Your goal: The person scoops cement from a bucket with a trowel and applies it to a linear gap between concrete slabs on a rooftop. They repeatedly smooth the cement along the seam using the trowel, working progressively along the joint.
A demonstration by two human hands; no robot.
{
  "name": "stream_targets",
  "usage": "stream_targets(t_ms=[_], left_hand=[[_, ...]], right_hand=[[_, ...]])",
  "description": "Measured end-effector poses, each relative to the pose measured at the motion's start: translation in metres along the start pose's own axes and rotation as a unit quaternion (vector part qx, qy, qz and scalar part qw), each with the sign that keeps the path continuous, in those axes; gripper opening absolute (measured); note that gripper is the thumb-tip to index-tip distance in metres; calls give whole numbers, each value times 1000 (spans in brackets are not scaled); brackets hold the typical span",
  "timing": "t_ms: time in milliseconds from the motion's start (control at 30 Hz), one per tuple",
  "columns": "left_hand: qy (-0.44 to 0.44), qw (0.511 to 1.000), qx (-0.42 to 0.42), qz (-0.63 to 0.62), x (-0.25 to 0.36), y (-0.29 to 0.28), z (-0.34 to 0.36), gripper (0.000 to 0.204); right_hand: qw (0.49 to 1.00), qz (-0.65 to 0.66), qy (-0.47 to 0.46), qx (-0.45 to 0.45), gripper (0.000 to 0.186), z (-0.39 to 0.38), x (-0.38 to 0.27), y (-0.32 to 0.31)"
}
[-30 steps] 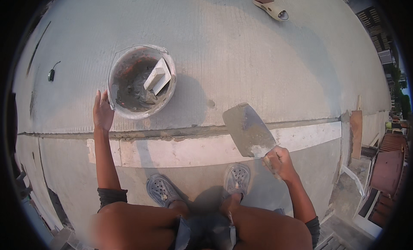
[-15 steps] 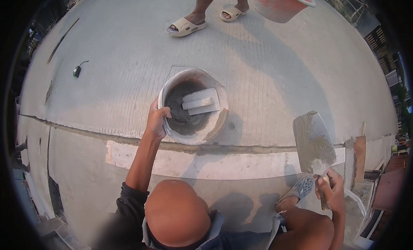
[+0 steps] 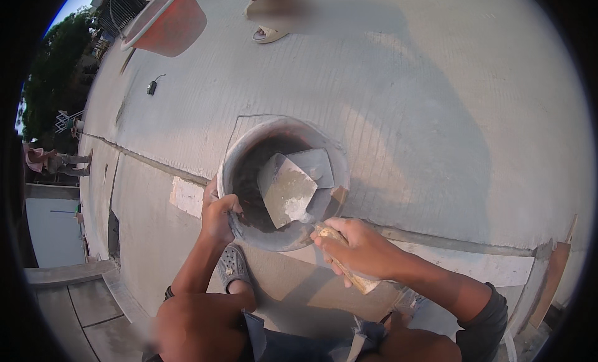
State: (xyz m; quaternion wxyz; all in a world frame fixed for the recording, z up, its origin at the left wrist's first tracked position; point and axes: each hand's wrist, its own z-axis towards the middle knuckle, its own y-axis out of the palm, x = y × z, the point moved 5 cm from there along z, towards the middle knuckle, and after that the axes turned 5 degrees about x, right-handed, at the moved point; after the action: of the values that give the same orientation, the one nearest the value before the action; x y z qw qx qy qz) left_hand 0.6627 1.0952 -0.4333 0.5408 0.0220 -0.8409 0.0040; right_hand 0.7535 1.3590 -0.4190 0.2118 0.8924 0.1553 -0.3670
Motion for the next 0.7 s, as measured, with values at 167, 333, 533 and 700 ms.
stream_targets(t_ms=[167,333,533,700], left_hand=[[4,999,35,32,7,30,-41,65],[-8,996,50,67,8,64,-66,68],[-22,997,51,62,12,91,-98,69],[-2,995,59,83,22,106,-128,69]], right_hand=[[998,6,18,-57,36,19,19,1],[995,64,18,-68,33,15,37,-6],[995,66,3,-71,29,-20,47,-31],[993,-22,-75,-83,27,-34,50,-46]])
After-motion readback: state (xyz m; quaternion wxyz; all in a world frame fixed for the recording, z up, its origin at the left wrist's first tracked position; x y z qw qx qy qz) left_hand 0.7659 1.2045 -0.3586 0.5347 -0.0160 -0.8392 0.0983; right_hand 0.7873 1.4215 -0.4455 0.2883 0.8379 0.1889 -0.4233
